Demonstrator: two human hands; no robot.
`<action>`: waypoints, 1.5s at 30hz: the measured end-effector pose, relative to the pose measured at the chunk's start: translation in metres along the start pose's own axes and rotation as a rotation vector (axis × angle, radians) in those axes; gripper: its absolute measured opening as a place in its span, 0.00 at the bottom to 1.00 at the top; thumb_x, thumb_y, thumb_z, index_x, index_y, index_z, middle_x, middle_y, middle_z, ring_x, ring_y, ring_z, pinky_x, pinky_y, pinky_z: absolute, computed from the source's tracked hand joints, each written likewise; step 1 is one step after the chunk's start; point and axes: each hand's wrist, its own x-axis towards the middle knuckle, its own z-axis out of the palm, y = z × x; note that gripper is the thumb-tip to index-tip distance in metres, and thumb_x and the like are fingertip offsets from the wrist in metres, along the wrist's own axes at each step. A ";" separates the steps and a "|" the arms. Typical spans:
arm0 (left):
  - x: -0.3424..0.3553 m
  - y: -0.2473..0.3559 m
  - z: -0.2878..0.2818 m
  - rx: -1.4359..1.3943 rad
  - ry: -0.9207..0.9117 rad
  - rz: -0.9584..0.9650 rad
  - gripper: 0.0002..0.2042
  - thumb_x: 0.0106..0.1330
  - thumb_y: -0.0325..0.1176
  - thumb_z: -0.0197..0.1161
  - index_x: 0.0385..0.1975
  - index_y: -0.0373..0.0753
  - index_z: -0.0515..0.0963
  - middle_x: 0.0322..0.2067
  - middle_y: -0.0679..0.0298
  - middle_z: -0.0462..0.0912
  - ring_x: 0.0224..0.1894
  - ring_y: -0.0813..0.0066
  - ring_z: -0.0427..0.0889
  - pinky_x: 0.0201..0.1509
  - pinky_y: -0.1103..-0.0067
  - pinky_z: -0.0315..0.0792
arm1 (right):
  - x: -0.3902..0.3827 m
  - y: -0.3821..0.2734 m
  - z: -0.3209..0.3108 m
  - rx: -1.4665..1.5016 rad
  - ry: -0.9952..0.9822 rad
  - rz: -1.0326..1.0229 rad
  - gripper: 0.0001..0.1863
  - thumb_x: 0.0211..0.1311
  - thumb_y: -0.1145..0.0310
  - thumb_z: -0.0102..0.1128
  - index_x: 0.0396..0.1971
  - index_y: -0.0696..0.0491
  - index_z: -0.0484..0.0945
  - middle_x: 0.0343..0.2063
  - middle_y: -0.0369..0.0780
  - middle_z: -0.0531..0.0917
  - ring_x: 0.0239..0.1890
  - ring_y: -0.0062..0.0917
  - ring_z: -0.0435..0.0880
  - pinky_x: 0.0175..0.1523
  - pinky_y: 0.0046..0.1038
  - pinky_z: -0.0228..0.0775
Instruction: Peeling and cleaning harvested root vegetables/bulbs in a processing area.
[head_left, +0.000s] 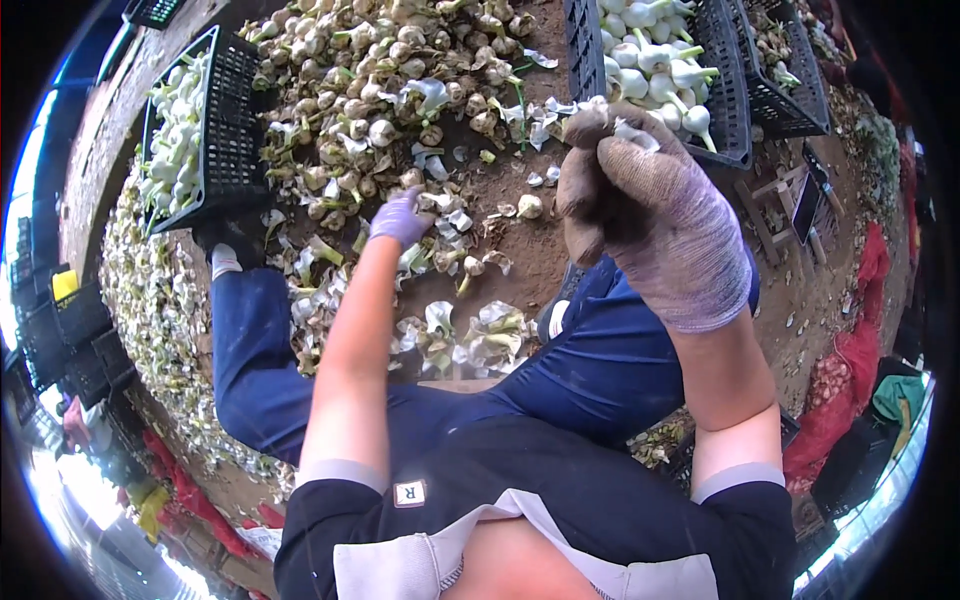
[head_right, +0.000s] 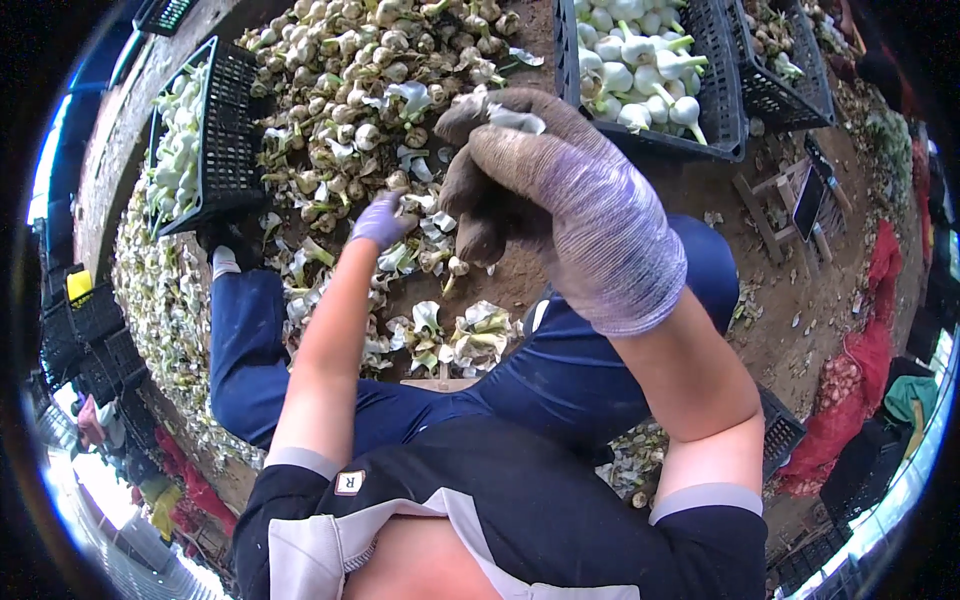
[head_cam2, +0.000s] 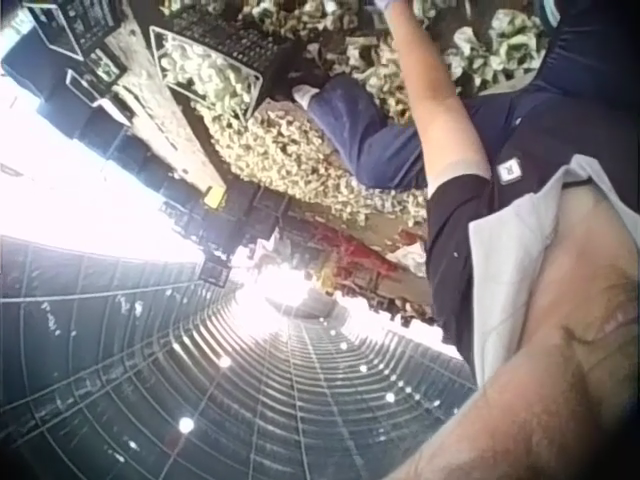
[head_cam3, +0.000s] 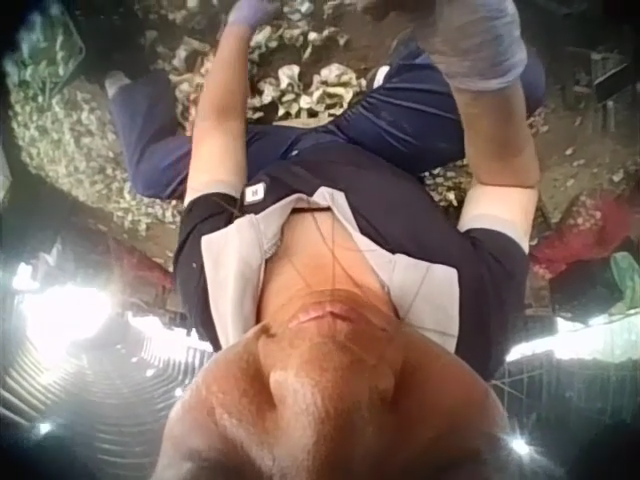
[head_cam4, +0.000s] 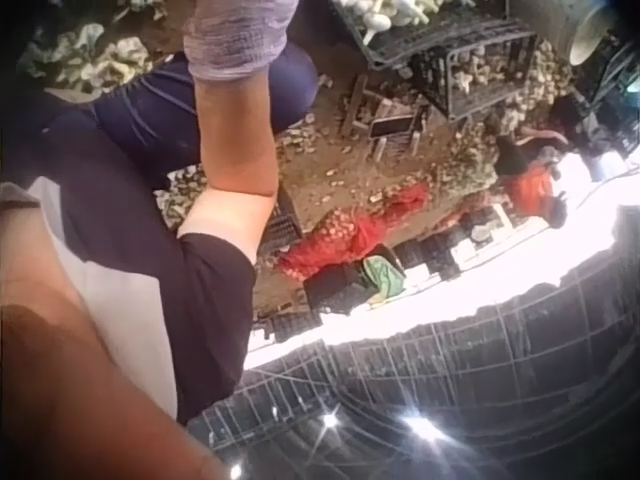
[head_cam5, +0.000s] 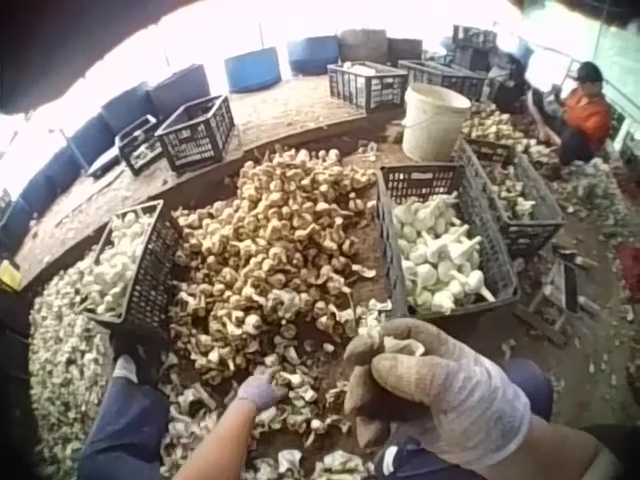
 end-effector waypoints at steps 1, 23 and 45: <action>0.003 0.019 0.007 0.114 -0.075 -0.087 0.32 0.50 0.52 0.64 0.56 0.49 0.66 0.54 0.52 0.70 0.54 0.55 0.72 0.54 0.64 0.69 | 0.001 0.002 0.000 0.001 -0.001 0.002 0.14 0.62 0.64 0.50 0.43 0.57 0.72 0.27 0.40 0.80 0.24 0.23 0.79 0.29 0.23 0.72; -0.003 -0.151 0.008 -0.212 0.058 0.040 0.26 0.52 0.44 0.65 0.52 0.47 0.71 0.47 0.56 0.78 0.45 0.59 0.78 0.50 0.74 0.70 | 0.000 0.003 0.010 -0.006 -0.008 -0.005 0.15 0.62 0.65 0.50 0.45 0.58 0.72 0.27 0.41 0.80 0.20 0.25 0.78 0.25 0.22 0.70; -0.057 -0.047 0.014 0.197 -0.192 -0.208 0.32 0.48 0.36 0.66 0.58 0.54 0.66 0.61 0.56 0.64 0.58 0.55 0.69 0.60 0.70 0.66 | 0.008 0.012 0.008 -0.038 -0.005 -0.015 0.16 0.62 0.65 0.50 0.46 0.58 0.71 0.27 0.41 0.80 0.22 0.24 0.79 0.25 0.22 0.71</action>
